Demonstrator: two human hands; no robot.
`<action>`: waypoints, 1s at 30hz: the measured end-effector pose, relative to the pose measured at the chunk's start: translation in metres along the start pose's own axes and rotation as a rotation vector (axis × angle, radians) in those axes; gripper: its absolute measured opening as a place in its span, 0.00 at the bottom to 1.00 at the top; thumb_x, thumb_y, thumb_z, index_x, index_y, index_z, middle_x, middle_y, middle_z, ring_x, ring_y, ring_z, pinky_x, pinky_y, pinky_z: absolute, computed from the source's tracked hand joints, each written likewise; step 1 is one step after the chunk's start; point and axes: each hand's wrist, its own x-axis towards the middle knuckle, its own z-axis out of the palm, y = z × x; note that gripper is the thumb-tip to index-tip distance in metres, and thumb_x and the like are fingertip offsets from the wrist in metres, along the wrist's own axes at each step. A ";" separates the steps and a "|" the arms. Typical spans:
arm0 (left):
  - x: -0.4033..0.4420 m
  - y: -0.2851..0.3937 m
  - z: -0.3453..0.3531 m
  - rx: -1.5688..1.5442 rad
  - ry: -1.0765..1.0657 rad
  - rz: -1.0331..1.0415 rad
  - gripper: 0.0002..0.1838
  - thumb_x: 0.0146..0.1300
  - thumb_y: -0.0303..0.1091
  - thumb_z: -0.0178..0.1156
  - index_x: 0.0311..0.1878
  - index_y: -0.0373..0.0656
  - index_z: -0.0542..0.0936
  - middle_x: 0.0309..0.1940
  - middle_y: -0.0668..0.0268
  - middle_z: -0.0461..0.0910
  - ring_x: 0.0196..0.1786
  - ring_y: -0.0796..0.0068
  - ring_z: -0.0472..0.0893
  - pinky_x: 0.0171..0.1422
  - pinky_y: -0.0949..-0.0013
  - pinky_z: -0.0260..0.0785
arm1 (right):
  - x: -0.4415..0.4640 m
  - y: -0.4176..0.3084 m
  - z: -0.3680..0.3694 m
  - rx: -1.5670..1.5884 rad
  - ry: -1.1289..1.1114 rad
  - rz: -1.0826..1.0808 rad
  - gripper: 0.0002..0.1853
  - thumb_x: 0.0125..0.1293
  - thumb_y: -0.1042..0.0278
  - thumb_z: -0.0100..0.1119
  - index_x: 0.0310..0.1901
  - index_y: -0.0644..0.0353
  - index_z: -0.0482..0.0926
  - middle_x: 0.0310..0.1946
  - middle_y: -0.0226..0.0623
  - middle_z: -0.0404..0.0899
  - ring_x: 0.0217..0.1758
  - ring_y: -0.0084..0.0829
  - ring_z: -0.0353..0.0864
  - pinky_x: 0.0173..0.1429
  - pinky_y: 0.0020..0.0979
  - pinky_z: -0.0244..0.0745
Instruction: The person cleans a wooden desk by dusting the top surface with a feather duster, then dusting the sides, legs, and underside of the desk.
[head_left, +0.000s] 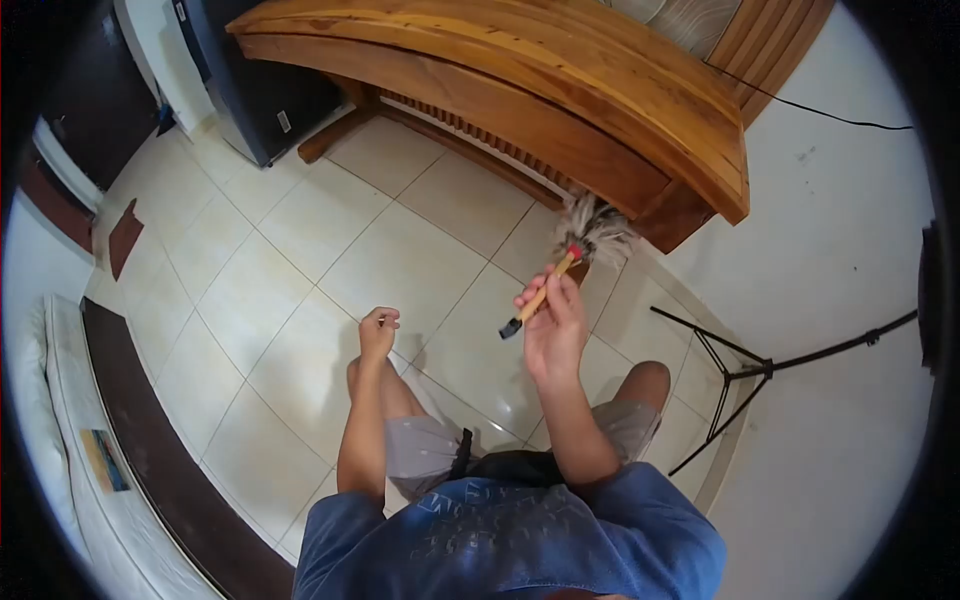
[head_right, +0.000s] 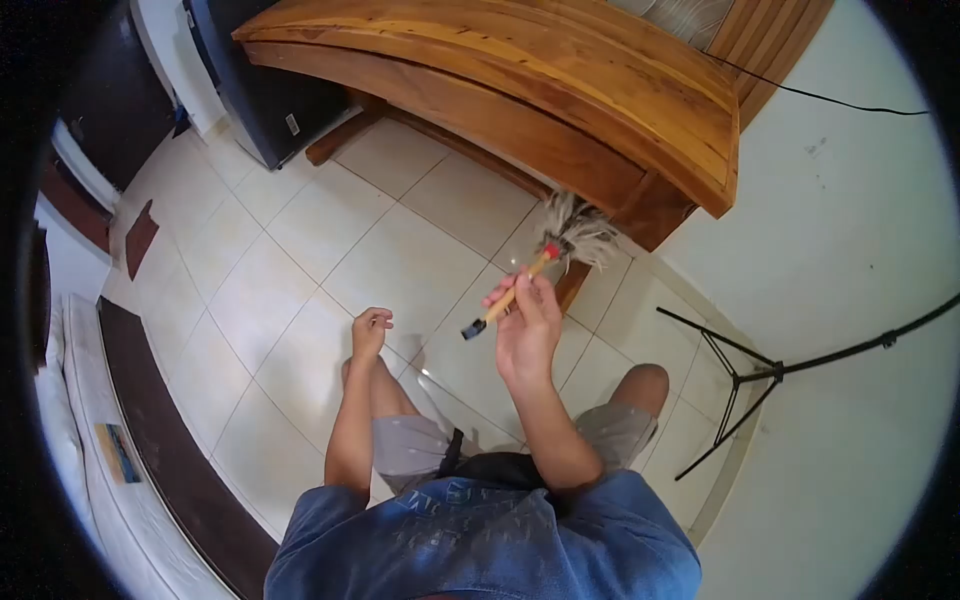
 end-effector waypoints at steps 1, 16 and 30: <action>0.002 -0.001 -0.003 0.017 -0.023 -0.027 0.09 0.68 0.24 0.55 0.41 0.35 0.85 0.35 0.60 0.87 0.37 0.70 0.87 0.44 0.70 0.78 | 0.000 0.004 0.016 -0.021 0.001 -0.038 0.13 0.77 0.68 0.54 0.57 0.65 0.70 0.41 0.38 0.77 0.40 0.30 0.80 0.49 0.36 0.78; -0.011 -0.019 -0.049 0.161 -0.094 -0.064 0.09 0.68 0.25 0.55 0.40 0.33 0.85 0.33 0.58 0.86 0.34 0.71 0.86 0.42 0.69 0.77 | 0.025 0.085 0.132 -0.266 -0.278 0.176 0.16 0.76 0.67 0.56 0.56 0.69 0.72 0.35 0.35 0.80 0.34 0.25 0.81 0.42 0.30 0.80; -0.056 -0.087 -0.169 0.407 0.105 -0.262 0.11 0.67 0.35 0.57 0.43 0.42 0.85 0.38 0.60 0.87 0.40 0.67 0.85 0.46 0.66 0.76 | 0.143 0.138 0.096 -0.538 -0.512 0.457 0.10 0.74 0.72 0.58 0.49 0.69 0.80 0.28 0.29 0.76 0.25 0.19 0.74 0.29 0.24 0.71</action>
